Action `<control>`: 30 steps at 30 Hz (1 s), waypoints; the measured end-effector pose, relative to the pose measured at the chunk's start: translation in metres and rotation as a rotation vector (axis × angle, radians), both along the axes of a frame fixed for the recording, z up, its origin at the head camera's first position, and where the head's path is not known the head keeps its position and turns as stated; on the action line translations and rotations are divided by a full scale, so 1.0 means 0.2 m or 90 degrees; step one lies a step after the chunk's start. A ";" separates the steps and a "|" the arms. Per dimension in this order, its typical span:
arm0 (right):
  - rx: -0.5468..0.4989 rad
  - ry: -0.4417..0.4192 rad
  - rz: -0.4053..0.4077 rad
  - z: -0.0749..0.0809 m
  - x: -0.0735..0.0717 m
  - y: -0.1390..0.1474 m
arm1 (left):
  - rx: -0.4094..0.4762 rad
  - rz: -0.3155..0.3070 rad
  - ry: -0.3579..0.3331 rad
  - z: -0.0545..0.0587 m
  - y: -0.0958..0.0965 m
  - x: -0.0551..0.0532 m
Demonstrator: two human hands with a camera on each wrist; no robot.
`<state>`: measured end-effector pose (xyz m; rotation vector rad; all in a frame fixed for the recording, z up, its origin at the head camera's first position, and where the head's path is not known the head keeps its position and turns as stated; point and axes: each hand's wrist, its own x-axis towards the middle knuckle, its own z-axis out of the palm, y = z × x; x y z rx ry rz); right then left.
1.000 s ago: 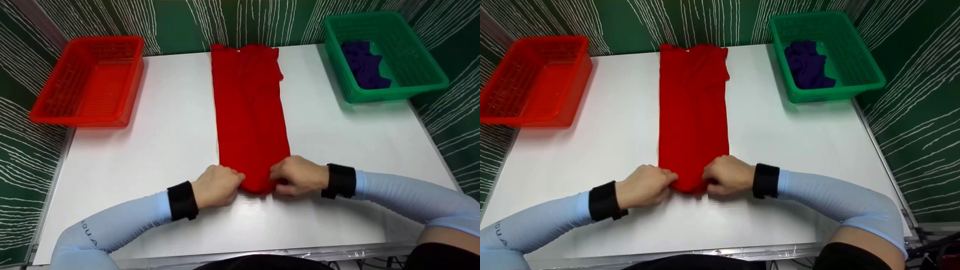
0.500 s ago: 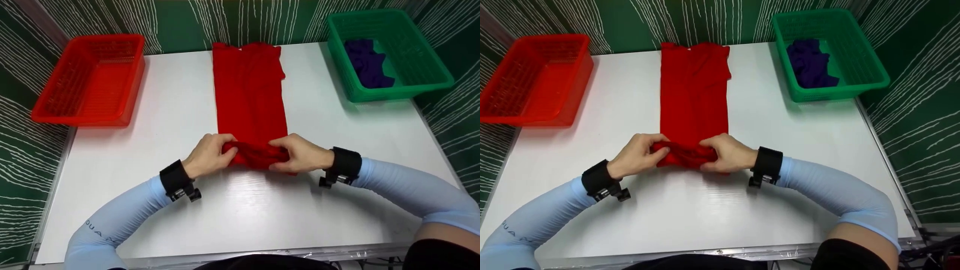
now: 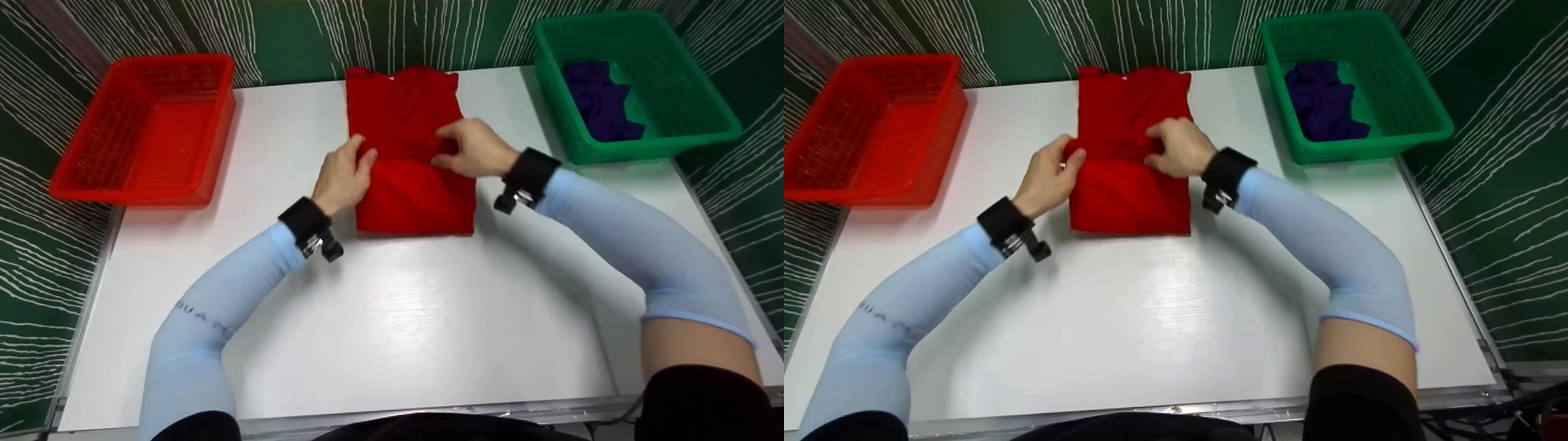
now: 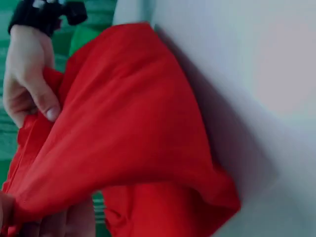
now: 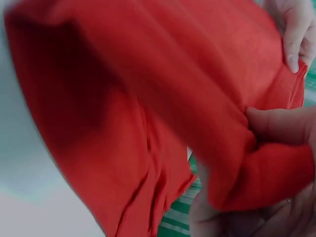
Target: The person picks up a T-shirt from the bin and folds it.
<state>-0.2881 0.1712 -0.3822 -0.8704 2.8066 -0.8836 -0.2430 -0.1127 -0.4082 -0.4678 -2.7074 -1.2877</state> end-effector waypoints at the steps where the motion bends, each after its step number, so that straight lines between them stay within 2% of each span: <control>1: 0.010 -0.001 -0.018 -0.01 -0.05 -0.02 | 0.003 0.013 -0.016 -0.01 0.01 -0.04; 6: 0.044 -0.046 -0.072 -0.07 -0.23 -0.06 | 0.030 0.043 -0.154 -0.04 0.03 -0.20; 8: 0.051 -0.070 -0.088 -0.11 -0.27 -0.07 | 0.015 0.046 -0.195 -0.07 0.04 -0.25; 10: 0.048 -0.090 -0.104 -0.15 -0.31 -0.07 | -0.026 0.050 -0.214 -0.11 0.04 -0.30; 13: 0.031 -0.115 -0.124 -0.20 -0.34 -0.08 | -0.100 0.067 -0.228 -0.26 0.02 -0.42; 16: 0.024 -0.126 -0.134 -0.25 -0.36 -0.10 | -0.128 0.084 -0.256 -0.39 -0.01 -0.50; 17: 0.027 -0.128 -0.137 -0.26 -0.37 -0.10 | -0.113 0.085 -0.273 -0.40 -0.01 -0.50; 19: 0.040 -0.125 -0.143 -0.28 -0.37 -0.11 | -0.057 0.075 -0.315 -0.34 -0.03 -0.43; 23: 0.100 -0.090 -0.136 -0.30 -0.35 -0.10 | 0.060 0.017 -0.411 -0.16 -0.06 -0.22; 25: 0.137 -0.075 -0.130 -0.31 -0.33 -0.09 | 0.076 -0.018 -0.441 -0.14 -0.08 -0.14; 27: 0.169 -0.066 -0.127 -0.32 -0.32 -0.07 | 0.057 -0.039 -0.447 -0.15 -0.10 -0.09; 30: 0.194 -0.075 -0.140 -0.34 -0.32 -0.05 | -0.028 -0.044 -0.409 -0.17 -0.10 -0.03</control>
